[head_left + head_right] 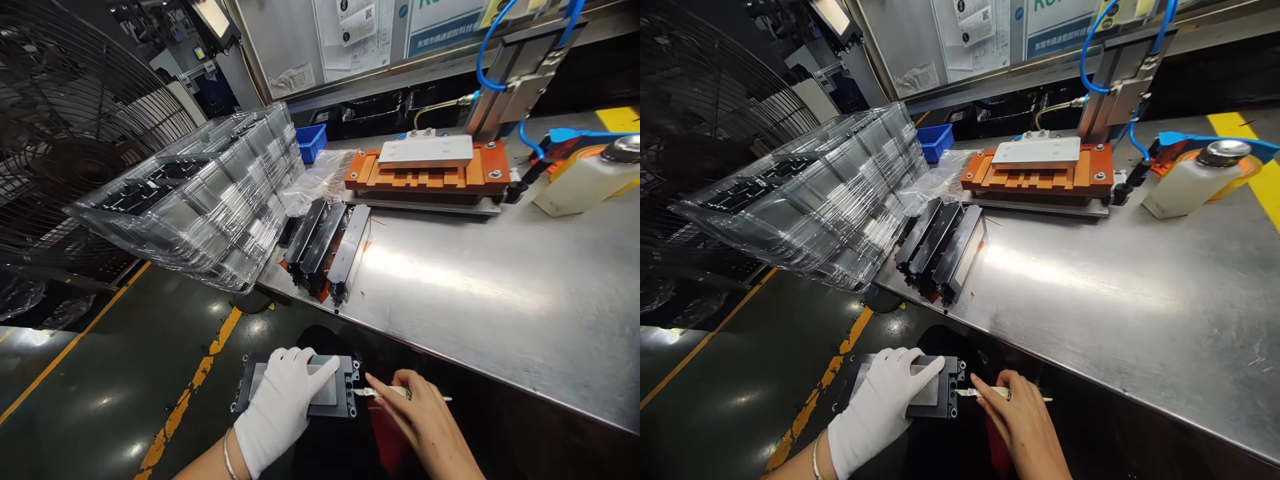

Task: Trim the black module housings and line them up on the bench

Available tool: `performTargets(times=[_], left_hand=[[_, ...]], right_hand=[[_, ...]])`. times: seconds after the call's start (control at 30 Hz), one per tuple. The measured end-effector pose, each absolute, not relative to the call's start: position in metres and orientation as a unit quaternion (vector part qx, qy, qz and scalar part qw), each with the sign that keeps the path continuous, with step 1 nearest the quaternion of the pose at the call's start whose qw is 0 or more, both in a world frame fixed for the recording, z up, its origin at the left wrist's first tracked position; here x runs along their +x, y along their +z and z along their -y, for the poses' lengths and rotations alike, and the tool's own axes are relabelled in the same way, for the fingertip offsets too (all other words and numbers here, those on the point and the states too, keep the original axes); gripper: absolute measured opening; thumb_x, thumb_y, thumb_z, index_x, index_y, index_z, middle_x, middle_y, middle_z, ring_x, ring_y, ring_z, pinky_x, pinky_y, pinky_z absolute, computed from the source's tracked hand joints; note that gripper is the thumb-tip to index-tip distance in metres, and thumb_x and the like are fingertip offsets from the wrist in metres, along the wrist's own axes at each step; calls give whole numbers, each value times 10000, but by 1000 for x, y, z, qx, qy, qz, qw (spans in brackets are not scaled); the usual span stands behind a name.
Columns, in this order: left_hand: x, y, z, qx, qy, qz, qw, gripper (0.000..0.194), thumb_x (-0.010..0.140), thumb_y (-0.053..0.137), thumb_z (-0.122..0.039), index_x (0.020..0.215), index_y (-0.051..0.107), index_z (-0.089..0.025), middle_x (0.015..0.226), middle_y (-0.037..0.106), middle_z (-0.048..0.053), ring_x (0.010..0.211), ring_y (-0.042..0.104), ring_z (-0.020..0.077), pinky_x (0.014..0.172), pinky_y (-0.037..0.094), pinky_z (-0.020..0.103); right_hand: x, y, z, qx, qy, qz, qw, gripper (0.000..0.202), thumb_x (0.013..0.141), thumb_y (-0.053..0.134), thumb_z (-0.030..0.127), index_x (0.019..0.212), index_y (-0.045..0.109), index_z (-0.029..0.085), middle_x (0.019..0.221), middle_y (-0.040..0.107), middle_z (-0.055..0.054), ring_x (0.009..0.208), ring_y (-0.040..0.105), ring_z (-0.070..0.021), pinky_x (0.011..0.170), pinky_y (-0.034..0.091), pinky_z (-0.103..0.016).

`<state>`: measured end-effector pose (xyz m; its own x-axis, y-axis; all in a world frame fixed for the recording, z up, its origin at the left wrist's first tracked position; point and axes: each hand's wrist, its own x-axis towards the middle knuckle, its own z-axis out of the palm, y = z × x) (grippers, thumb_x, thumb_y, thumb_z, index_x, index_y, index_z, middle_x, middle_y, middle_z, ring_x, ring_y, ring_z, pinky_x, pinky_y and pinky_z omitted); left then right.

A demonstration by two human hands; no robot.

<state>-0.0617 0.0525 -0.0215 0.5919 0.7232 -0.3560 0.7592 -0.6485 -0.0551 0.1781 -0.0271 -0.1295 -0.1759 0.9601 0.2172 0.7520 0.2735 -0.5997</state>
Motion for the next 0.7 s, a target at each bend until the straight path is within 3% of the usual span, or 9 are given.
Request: performTargets(times=[0.17,0.3,0.43,0.57,0.7], left_hand=[[-59,-11,-56,898,-191,-393,57,786,713,519,-77,1418,335,-372,1249,543,119,972,561,315,797,431,468],[-54,-1,-61,899,-220,-368,85,874,620,539,-63,1415,337,-365,1205,566,118,942,569,312,765,446,460],[-49,10,-66,904,-228,-348,101,794,632,565,-103,1361,396,-369,1150,585,102,910,563,313,747,453,465],[-48,17,-68,899,-224,-356,119,787,634,595,-115,1342,401,-399,1127,584,78,907,559,314,738,454,457],[-51,12,-66,891,-212,-381,125,833,599,579,-85,1360,395,-369,1196,563,92,963,550,325,774,449,461]], right_hand=[[179,-126,23,-560,178,755,292,437,972,494,348,1392,458,468,951,607,-60,785,650,-172,665,573,-317],[181,-124,20,-582,243,727,273,392,975,479,371,1339,497,518,985,617,-62,842,632,-202,722,538,-362],[185,-121,13,-560,301,728,257,378,967,478,388,1317,514,526,1003,631,-58,834,617,-203,706,511,-350],[188,-114,8,-559,335,709,268,334,964,453,446,1263,597,485,988,628,-64,827,613,-211,716,500,-362],[179,-96,15,-562,505,593,279,353,963,418,523,1132,679,356,924,646,-38,845,639,-202,795,503,-331]])
